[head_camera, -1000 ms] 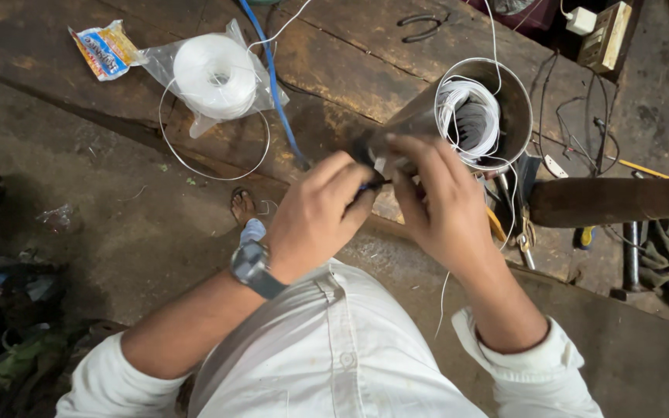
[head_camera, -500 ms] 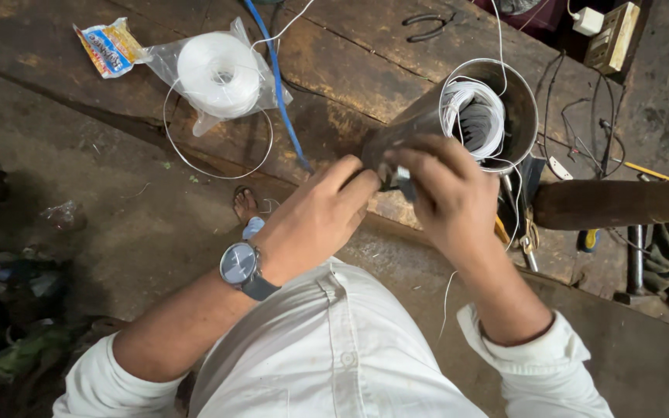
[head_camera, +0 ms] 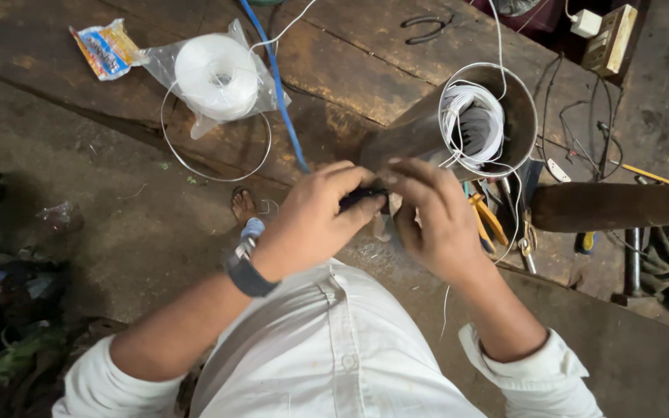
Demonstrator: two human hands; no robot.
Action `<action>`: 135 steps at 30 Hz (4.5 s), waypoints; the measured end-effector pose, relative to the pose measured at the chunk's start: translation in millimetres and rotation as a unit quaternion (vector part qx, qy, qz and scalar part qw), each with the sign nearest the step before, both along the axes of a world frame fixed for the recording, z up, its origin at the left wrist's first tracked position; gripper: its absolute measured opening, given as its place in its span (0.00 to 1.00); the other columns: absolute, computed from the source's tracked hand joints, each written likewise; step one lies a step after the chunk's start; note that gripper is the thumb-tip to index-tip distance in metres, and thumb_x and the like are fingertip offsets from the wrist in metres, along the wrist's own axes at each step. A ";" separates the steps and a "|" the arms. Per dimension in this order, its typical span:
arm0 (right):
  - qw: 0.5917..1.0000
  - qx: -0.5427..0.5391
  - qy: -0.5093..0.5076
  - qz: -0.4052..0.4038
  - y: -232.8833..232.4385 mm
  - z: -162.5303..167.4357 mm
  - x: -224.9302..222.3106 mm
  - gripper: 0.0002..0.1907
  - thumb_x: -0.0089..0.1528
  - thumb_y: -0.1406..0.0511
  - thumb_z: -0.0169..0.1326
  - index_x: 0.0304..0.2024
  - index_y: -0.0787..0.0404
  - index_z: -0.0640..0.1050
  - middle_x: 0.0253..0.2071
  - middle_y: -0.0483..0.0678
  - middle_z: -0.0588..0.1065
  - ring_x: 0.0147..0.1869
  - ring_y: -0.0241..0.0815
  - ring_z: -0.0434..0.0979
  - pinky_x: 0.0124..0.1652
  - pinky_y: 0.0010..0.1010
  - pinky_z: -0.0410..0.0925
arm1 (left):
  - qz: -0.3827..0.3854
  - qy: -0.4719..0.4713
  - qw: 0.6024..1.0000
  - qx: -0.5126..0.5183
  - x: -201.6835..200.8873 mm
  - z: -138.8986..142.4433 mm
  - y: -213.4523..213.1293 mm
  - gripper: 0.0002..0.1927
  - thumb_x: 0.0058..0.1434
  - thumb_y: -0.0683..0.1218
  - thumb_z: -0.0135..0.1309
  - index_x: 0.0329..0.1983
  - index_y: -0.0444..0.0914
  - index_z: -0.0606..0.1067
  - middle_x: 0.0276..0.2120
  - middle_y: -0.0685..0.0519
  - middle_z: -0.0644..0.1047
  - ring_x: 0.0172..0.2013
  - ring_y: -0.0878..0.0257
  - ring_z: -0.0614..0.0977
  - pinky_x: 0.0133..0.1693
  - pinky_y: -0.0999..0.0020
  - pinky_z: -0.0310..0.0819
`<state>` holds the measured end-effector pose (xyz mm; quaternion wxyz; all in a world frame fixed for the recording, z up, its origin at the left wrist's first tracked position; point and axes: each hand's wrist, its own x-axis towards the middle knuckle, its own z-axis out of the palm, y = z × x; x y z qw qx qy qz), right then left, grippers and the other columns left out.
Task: The person works at a wooden workbench handling a metal can holding coiled white wire, manipulating small electrical components and wire ends by hand, then uses pliers to strip and cut wire insulation at the bench edge.
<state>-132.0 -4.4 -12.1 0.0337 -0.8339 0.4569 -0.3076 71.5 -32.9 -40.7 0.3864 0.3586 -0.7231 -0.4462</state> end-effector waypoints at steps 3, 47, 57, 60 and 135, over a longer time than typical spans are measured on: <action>0.984 -0.142 0.094 0.054 1.4 -5.3 -4.0 0.18 0.58 0.66 0.65 0.49 0.56 0.76 0.57 0.58 0.74 0.47 0.56 0.78 0.39 0.40 0.72 | -0.065 0.040 0.988 0.137 5.0 2.4 -6.5 0.09 0.64 0.44 0.55 0.42 0.33 0.77 0.36 0.48 0.79 0.37 0.51 0.85 0.38 0.62 0.76; 0.988 0.079 0.032 -0.126 -18.0 18.1 5.3 0.13 0.61 0.69 0.61 0.49 0.58 0.80 0.44 0.48 0.77 0.39 0.49 0.79 0.35 0.37 0.71 | 0.052 -0.091 0.966 -0.235 -9.4 1.7 9.0 0.11 0.63 0.41 0.56 0.49 0.34 0.75 0.40 0.48 0.73 0.42 0.50 0.79 0.44 0.57 0.74; 0.972 -0.179 0.131 0.077 -0.7 1.2 -8.3 0.15 0.57 0.70 0.66 0.45 0.57 0.78 0.55 0.56 0.76 0.45 0.53 0.82 0.36 0.38 0.70 | -0.056 0.037 0.997 0.035 4.1 10.3 -13.2 0.08 0.66 0.42 0.56 0.43 0.32 0.75 0.38 0.45 0.78 0.38 0.47 0.82 0.39 0.59 0.75; 0.989 -0.133 0.058 0.042 -4.5 3.2 -9.6 0.09 0.61 0.73 0.63 0.42 0.59 0.78 0.54 0.54 0.79 0.42 0.48 0.83 0.35 0.35 0.71 | -0.049 -0.015 0.998 -0.020 4.2 11.2 -6.3 0.10 0.62 0.40 0.56 0.45 0.32 0.73 0.43 0.42 0.74 0.40 0.44 0.80 0.39 0.56 0.74; 0.993 0.086 -0.053 -0.056 -7.1 7.6 -6.5 0.13 0.66 0.75 0.57 0.53 0.66 0.76 0.51 0.55 0.75 0.53 0.56 0.78 0.49 0.41 0.72 | 0.066 -0.077 0.982 -0.159 -13.0 4.9 8.5 0.11 0.63 0.41 0.58 0.48 0.35 0.75 0.42 0.46 0.74 0.40 0.48 0.80 0.42 0.57 0.74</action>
